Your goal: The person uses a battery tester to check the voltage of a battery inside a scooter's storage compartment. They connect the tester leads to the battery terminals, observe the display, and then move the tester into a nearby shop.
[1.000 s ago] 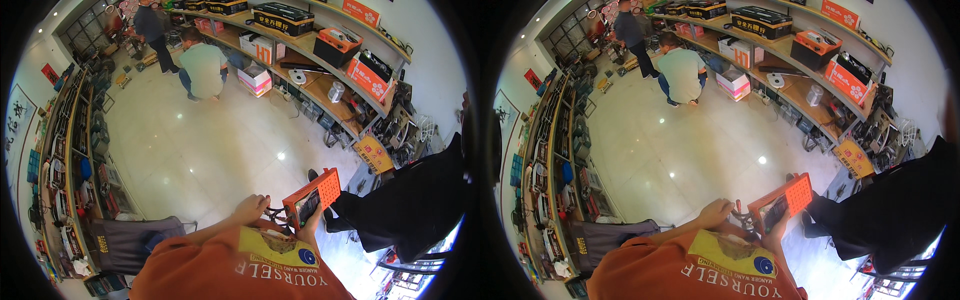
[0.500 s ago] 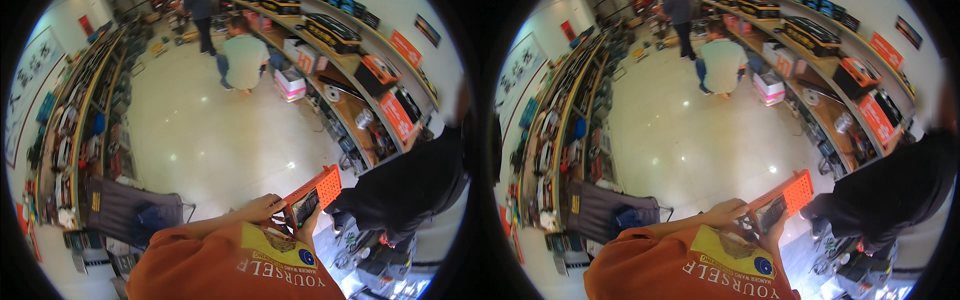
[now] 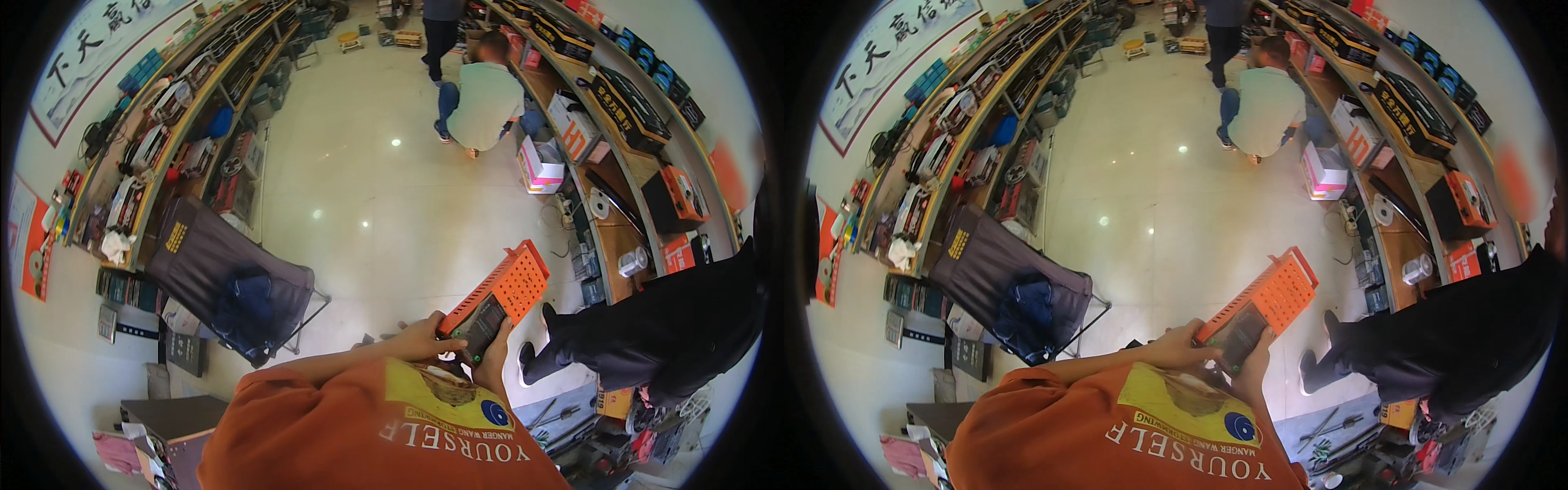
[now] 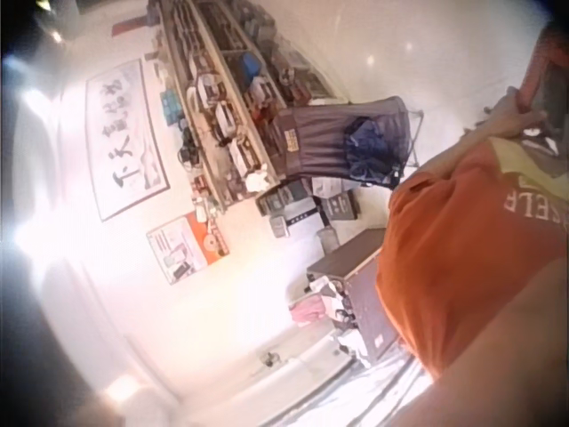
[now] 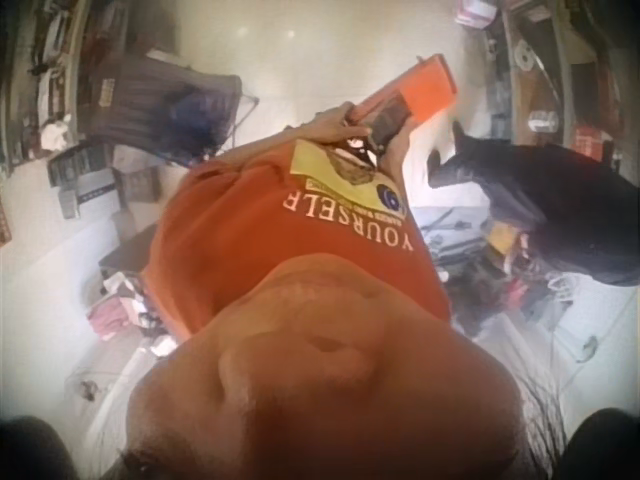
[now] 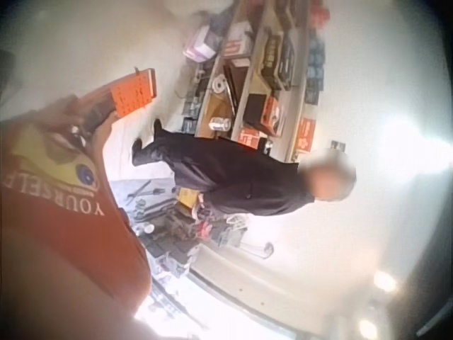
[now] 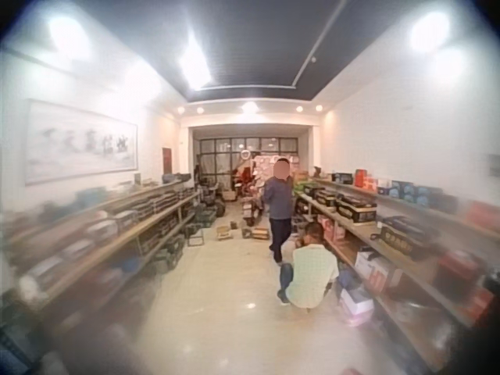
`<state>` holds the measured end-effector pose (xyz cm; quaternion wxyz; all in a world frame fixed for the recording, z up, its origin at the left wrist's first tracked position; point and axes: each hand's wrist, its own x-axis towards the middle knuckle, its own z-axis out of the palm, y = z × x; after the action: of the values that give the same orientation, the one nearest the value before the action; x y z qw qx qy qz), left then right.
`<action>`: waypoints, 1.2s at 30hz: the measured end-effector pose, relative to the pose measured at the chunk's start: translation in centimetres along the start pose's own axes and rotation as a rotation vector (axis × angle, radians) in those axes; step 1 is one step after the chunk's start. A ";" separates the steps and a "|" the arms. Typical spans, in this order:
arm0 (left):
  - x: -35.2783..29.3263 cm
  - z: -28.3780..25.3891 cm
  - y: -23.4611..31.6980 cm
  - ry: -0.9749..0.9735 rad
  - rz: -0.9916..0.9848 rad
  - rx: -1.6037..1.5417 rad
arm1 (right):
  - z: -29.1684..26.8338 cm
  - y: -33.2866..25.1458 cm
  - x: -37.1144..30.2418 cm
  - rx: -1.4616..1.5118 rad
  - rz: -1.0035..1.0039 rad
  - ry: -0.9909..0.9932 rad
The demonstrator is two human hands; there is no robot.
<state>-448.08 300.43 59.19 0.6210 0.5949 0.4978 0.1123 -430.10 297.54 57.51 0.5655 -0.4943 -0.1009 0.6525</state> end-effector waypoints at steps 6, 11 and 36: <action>-1.1 0.6 -3.2 0.167 -0.124 -0.116 | 1.7 0.7 0.7 -0.129 0.079 -0.108; -1.6 -0.6 -2.2 0.178 -0.077 -0.222 | 2.8 0.5 1.1 -0.151 0.109 -0.166; 8.0 -29.6 -7.5 0.257 -0.051 -0.239 | 26.3 6.5 22.1 -0.284 0.010 -0.224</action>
<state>-469.93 322.88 54.96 0.6212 0.4848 0.5711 0.2299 -451.38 325.09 54.20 0.4721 -0.4940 -0.2520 0.6853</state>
